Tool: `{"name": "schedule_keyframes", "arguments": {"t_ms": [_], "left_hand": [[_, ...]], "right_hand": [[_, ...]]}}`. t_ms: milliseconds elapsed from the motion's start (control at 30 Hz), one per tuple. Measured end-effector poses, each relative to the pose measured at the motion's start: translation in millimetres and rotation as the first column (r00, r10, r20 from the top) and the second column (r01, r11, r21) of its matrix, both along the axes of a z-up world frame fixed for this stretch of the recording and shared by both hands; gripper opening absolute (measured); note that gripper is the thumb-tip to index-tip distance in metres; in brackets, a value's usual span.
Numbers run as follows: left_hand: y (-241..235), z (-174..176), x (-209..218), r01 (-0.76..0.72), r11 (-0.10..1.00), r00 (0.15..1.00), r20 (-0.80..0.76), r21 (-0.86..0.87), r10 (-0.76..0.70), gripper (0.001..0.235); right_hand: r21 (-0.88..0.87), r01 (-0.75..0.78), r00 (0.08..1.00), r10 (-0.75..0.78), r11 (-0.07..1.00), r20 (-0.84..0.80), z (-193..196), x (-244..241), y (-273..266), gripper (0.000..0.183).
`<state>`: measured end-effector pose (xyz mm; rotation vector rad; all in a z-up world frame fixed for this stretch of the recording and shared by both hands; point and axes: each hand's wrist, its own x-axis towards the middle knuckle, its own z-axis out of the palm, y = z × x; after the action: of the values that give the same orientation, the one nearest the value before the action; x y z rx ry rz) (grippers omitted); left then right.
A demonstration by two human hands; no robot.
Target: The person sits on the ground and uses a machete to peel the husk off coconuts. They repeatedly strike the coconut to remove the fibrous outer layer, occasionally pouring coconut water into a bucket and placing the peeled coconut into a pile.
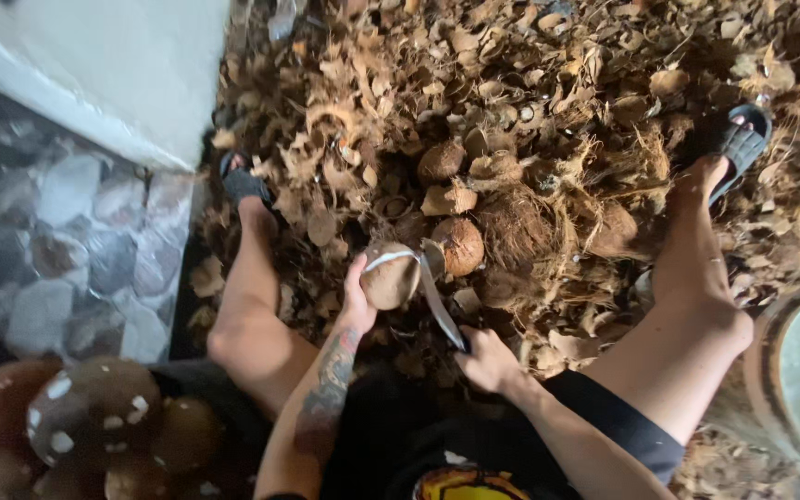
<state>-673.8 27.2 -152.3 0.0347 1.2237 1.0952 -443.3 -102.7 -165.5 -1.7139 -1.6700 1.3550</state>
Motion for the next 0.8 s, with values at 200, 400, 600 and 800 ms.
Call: {"name": "schedule_keyframes", "arguments": {"t_ms": [200, 400, 600, 800], "left_hand": [[-7, -14, -9, 0.077, 0.997, 0.997, 0.01, 0.025, -0.077, 0.084], [-9, -29, -11, -0.061, 0.998, 0.99, 0.127, 0.035, 0.056, 0.07], [-11, -34, -7, 0.143, 0.987, 0.974, -0.185, 0.069, -0.128, 0.066], [-12, -11, 5, 0.062, 0.996, 0.971, -0.235, 0.061, -0.046, 0.052]], "right_hand": [[0.193, -0.187, 0.979, 0.165, 0.963, 0.123, 9, 7, 5, 0.02], [0.197, -0.043, 0.996, 0.058, 0.98, -0.071, 18, 4, -10, 0.017], [0.5, -0.398, 0.9, 0.224, 0.769, 0.373, -22, 12, -11, 0.039], [-0.119, -0.2, 0.935, 0.225, 0.973, 0.273, -27, 16, -12, 0.042]]}}
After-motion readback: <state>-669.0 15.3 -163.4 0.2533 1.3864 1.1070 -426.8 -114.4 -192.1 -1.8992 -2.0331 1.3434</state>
